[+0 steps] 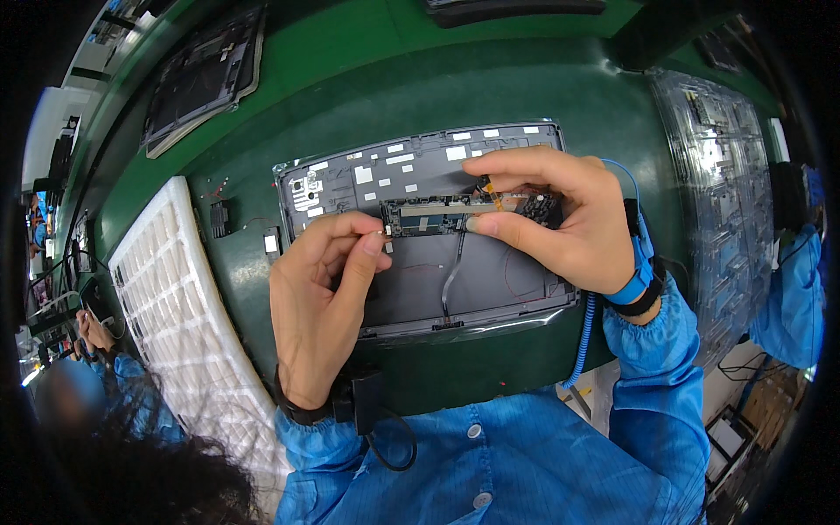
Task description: Assembling a circuit board and connecting cables within an electronic device casing on a production line.
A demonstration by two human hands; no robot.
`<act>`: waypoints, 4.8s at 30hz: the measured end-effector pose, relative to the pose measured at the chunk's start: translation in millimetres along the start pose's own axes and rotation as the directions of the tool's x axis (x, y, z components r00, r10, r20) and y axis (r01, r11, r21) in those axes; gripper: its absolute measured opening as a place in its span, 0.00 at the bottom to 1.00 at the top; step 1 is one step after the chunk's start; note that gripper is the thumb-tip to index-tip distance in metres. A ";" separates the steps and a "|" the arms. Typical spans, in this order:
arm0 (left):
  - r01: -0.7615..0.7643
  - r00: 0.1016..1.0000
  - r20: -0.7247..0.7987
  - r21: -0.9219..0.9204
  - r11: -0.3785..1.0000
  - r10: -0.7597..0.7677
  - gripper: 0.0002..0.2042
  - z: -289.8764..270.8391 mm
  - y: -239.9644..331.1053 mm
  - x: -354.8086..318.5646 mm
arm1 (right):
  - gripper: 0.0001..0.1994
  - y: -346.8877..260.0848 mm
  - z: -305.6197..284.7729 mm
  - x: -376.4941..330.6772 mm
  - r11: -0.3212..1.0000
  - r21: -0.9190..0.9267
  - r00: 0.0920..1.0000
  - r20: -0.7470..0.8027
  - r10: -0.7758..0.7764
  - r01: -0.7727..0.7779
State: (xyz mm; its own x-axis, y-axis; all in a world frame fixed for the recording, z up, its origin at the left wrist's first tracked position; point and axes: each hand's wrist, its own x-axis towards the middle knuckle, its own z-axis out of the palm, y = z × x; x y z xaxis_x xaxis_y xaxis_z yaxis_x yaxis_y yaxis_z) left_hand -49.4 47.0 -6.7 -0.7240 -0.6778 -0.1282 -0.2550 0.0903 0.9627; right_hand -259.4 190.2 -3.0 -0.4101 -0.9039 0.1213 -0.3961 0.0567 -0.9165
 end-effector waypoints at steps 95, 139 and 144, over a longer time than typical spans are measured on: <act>-0.234 0.966 -0.015 0.372 0.898 0.258 0.05 0.0 2.5 0.2 | 0.19 -1.6 -6.0 -0.6 0.987 -0.094 0.991 0.020 -0.131 0.133; -0.424 0.903 0.135 0.428 0.799 0.407 0.19 -15.1 11.9 -2.6 | 0.22 4.7 1.0 -2.1 0.980 0.196 0.958 -0.271 0.093 -0.040; -0.272 0.947 0.010 0.555 0.786 0.320 0.23 -22.8 9.4 1.2 | 0.22 8.8 0.1 -2.3 0.987 0.162 0.927 -0.368 0.068 -0.008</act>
State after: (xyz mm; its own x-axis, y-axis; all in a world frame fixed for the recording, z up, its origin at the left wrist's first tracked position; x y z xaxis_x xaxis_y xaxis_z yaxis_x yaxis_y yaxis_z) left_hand -38.1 30.4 7.6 -0.7738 -0.6060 0.1845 -0.3594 0.6598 0.6599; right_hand -262.0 192.7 -11.3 -0.7093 -0.6786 0.1908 -0.2543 -0.0061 -0.9671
